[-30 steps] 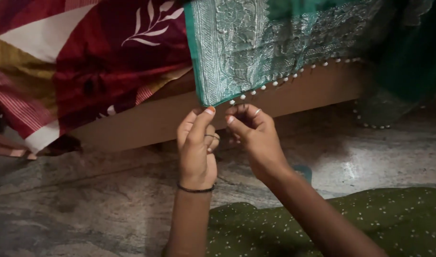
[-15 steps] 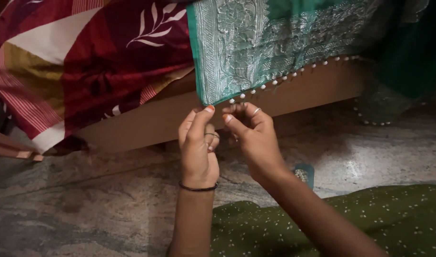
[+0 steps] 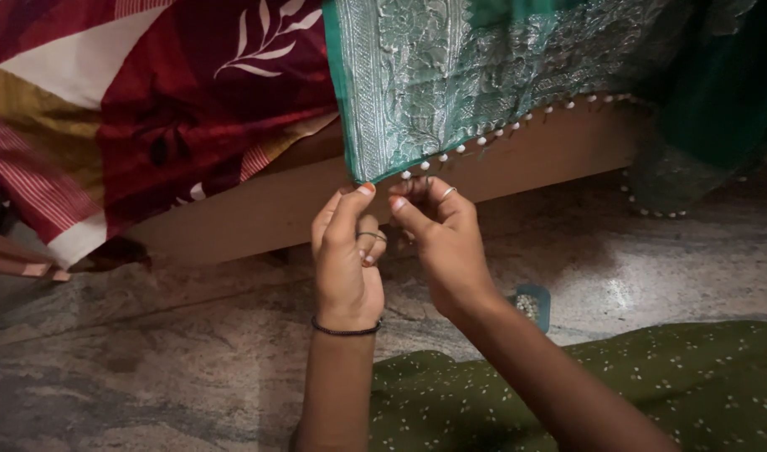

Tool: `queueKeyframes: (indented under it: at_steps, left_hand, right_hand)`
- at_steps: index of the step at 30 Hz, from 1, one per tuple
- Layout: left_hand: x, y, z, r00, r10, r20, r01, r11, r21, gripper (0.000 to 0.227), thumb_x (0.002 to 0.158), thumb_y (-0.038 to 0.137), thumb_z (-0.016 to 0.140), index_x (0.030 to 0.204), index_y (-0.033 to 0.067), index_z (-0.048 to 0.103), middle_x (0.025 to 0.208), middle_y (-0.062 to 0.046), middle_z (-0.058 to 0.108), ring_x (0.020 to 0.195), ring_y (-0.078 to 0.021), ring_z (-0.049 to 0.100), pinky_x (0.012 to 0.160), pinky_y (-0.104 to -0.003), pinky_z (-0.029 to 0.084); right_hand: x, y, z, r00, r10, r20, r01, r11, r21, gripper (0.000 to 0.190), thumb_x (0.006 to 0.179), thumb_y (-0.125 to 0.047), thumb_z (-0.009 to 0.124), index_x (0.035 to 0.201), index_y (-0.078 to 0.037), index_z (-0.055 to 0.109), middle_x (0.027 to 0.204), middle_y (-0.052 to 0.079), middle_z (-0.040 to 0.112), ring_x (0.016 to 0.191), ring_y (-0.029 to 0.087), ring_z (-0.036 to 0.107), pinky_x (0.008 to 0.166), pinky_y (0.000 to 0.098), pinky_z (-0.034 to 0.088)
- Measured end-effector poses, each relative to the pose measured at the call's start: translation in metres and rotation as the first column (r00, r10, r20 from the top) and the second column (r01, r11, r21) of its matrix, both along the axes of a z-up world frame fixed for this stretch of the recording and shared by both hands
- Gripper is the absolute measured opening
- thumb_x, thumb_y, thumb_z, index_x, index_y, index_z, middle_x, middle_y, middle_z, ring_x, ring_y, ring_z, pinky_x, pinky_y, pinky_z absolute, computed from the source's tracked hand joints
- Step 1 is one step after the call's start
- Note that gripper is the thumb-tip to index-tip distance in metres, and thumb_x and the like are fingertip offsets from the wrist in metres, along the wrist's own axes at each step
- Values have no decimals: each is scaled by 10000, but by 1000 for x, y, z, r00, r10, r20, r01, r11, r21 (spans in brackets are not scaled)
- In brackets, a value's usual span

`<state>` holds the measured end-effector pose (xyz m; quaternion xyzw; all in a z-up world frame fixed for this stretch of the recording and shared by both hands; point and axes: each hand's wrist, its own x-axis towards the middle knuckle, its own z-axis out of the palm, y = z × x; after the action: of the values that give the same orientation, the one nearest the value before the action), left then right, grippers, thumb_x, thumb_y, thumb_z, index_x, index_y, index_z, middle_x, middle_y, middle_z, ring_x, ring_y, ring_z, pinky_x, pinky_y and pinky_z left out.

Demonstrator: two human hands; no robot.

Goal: Threading decorative white beads onto the border of a green saree or fabric.

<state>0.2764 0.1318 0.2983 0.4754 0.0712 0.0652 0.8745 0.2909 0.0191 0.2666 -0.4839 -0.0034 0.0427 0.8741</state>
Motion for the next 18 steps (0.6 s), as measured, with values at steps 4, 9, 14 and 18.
queueKeyframes:
  at_steps: [4,9,14,18]
  left_hand:
    - [-1,0,2,1000,3,-7,-3,1000,-4,92,960,166,633,953,81,600,680,105,407,499,5,300,439,-207,216]
    - [1,0,-3,1000,9,-17,-10,999,-48,93,945,164,640,926,81,602,676,94,411,492,-6,298,437,-212,217]
    - [0,0,-2,1000,18,-10,-19,998,-62,115,946,163,650,882,89,589,678,86,410,500,-16,309,446,-221,224]
    - [-2,-2,0,1000,18,-12,-18,999,-38,129,953,174,643,870,98,582,666,87,407,499,-12,300,450,-220,224]
  right_hand:
    - [-3,1,1,1000,-1,-2,2,1000,8,75,946,-62,686,1021,-67,682,904,-23,676,749,54,581,631,228,461]
    - [-4,-2,1,1000,-6,12,6,999,34,71,959,-67,676,1030,-68,670,908,-29,663,772,48,592,636,226,466]
    - [-4,-2,0,1000,8,25,-9,999,44,60,974,-65,668,1033,-63,659,938,-16,679,789,51,607,633,230,468]
    - [-5,-1,0,996,0,94,-5,998,57,102,970,-46,669,1072,-47,680,955,-5,678,781,67,596,659,241,479]
